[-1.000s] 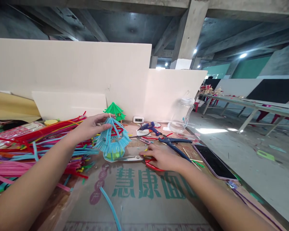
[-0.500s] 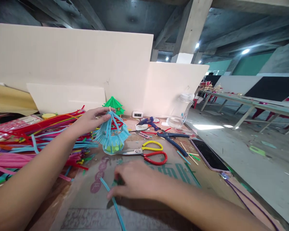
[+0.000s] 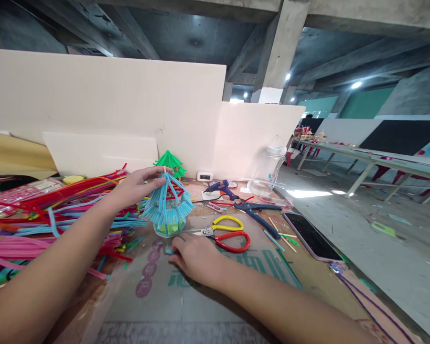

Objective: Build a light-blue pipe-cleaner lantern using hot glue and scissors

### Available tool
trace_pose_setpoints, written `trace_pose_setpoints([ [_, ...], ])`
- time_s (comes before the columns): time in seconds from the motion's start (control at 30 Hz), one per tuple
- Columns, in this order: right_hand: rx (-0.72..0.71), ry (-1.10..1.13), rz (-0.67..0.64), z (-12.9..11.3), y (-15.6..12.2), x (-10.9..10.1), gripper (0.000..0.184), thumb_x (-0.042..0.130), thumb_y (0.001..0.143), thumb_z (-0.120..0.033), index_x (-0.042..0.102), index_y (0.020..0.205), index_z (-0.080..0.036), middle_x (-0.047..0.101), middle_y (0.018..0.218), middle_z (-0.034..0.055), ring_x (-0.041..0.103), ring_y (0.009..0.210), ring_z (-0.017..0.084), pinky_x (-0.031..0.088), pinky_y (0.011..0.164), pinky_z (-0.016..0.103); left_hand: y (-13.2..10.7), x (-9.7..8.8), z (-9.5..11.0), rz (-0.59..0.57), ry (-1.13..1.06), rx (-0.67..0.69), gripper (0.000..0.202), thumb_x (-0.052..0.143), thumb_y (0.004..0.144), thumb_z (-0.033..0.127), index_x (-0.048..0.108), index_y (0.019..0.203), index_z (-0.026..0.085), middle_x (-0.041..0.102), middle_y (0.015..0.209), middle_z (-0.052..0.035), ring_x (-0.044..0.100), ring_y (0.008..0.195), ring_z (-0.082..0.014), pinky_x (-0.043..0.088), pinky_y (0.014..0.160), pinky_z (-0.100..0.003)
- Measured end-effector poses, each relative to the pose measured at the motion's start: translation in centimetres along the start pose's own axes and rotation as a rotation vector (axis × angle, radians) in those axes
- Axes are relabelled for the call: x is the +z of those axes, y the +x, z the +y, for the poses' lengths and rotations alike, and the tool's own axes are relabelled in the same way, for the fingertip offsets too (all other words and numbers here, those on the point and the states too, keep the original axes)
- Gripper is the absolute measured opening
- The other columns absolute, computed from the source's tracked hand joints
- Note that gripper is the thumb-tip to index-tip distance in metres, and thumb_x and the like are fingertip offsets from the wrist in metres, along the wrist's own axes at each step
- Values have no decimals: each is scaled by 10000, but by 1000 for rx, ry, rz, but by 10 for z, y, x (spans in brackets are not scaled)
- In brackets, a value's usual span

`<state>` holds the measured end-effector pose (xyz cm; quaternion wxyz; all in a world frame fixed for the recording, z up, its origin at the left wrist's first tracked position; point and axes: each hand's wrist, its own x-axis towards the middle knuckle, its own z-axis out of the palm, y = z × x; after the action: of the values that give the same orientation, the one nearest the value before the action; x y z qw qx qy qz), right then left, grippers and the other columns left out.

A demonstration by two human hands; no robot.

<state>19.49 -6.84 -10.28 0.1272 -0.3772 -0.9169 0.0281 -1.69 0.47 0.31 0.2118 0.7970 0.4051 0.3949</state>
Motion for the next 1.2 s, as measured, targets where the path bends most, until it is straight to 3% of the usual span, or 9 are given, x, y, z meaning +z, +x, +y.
trace_pose_setpoints([
  [0.23,3,46,-19,-3,4,-3,209,549,930,-365,617,986,-175,684,923,66,637,826,191,394,655,266,1,2,-5,11,-70,30,520,561,857,530,623,1235,179,676,1228,-113,647,1077,-261,527,895,-375],
  [0.37,72,76,-43,7,1,-41,169,540,928,-313,636,1012,-202,683,909,50,621,763,164,384,642,248,-1,-1,-3,23,-15,61,541,512,883,543,571,1278,177,618,1314,-118,585,1188,-260,498,956,-386],
  [0.47,104,-10,-42,27,-9,-78,208,508,897,-182,642,1053,-215,687,1009,63,628,896,197,417,750,273,-5,-6,3,21,86,36,599,512,868,582,536,1321,189,586,1356,-111,556,1226,-273,481,979,-406],
  [0.6,245,-52,-263,58,-23,-105,293,615,792,-196,642,1084,-198,673,1075,97,634,946,253,456,766,305,-9,-9,10,-42,196,2,670,587,815,580,505,1365,206,570,1382,-86,545,1242,-287,443,1029,-401],
  [0.73,317,-38,-376,80,-27,-102,499,673,750,-275,582,1239,-227,624,1221,111,606,1072,304,464,830,343,-8,-8,11,-110,235,16,655,612,816,493,468,1396,227,572,1383,-66,544,1249,-276,421,1055,-385],
  [0.87,386,-59,-498,89,-25,-92,556,689,666,-206,597,1212,-261,631,1171,80,645,925,276,452,715,312,-8,-7,8,-116,220,11,646,590,834,497,449,1404,229,575,1374,-61,555,1232,-268,426,1053,-385],
  [1.03,276,36,-466,94,-23,-89,464,611,687,-145,621,1138,-255,628,1147,60,630,887,213,433,697,259,-8,-8,6,-150,144,17,669,589,841,497,415,1431,233,556,1396,-54,542,1248,-263,414,1073,-381],
  [1.2,240,97,-418,100,-30,-79,629,606,677,-150,515,1295,-221,638,1154,97,626,922,233,464,712,270,-6,-6,-3,-151,107,48,679,579,853,496,405,1443,207,527,1431,-63,517,1284,-249,403,1090,-364],
])
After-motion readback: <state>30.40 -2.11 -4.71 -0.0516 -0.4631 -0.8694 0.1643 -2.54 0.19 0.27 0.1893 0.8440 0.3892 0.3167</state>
